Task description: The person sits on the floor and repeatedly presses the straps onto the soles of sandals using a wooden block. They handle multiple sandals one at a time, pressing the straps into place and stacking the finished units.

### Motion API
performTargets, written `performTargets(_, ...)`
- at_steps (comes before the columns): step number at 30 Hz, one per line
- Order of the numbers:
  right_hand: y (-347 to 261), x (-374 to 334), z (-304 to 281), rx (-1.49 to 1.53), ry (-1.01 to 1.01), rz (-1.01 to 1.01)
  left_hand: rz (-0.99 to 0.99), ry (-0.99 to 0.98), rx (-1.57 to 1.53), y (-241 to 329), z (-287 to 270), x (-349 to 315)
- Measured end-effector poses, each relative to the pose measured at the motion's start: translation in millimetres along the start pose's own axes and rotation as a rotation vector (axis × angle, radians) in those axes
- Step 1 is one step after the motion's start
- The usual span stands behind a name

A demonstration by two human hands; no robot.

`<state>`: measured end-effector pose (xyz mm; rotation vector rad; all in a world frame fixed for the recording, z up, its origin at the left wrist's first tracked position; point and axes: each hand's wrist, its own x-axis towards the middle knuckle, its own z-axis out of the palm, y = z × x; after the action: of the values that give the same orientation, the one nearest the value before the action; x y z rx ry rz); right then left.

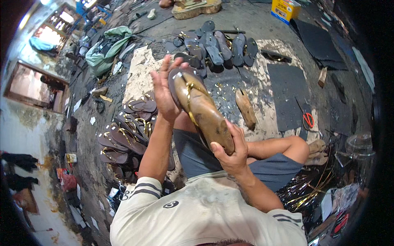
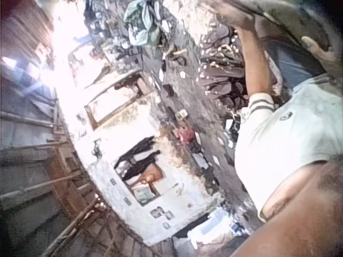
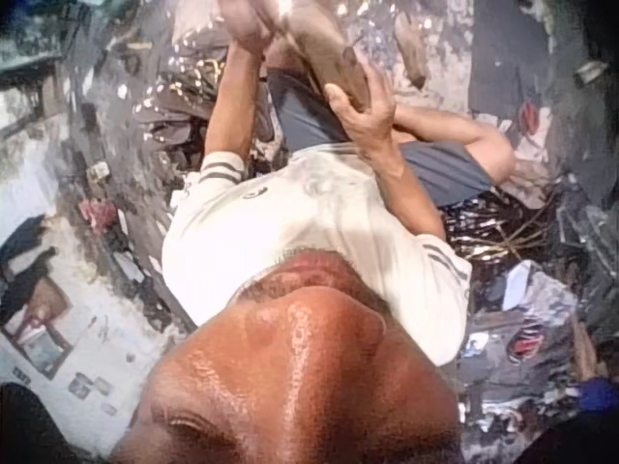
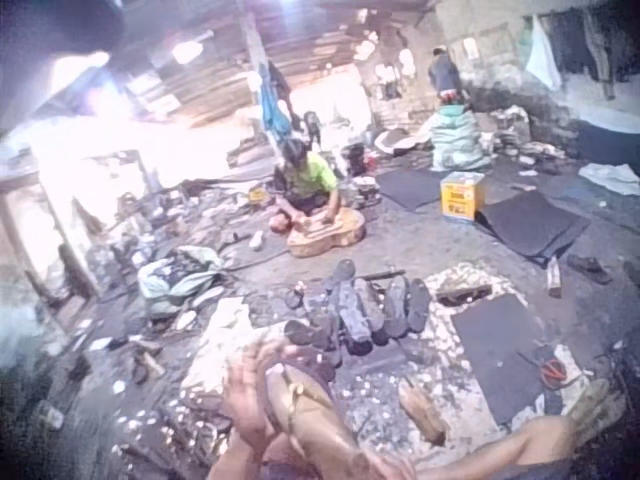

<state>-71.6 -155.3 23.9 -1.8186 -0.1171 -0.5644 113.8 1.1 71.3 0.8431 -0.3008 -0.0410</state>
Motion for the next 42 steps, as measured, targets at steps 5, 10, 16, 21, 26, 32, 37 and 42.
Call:
performTargets(5, 7.3, -14.3, 23.8, 0.212, 0.167, -0.128, -0.039, 0.018, -0.142, -12.5, 24.0, -19.7)
performTargets(10, 12.5, 7.3, 15.3, -0.226, 0.003, -0.115, -0.167, 0.039, 0.492, -36.0, 10.5, -83.8)
performTargets(16, -3.2, 46.6, -23.9, -0.003, -0.173, 0.001, -0.166, 0.03, 0.572, -40.3, 11.0, -115.1)
performTargets(21, -5.6, 65.6, -29.6, 0.035, -0.472, 0.062, -0.32, 0.013, 0.399, -33.4, 16.4, -142.2)
performTargets(26, 13.8, 23.0, -60.7, 0.611, -0.222, 0.466, -0.489, 0.212, -0.005, -12.0, 42.8, -159.5)
performTargets(32, -19.7, -51.6, -51.3, 0.744, -0.519, 0.997, -0.488, 0.273, -0.136, 6.7, 57.5, -198.8)
performTargets(37, -26.2, -69.2, -70.8, 0.757, -0.557, 1.073, -0.494, 0.34, -0.1, 9.9, 50.7, -206.1)
performTargets(42, -19.6, -67.6, -77.4, 0.7, -0.569, 0.995, -0.498, 0.299, -0.043, 22.2, 59.4, -199.8)
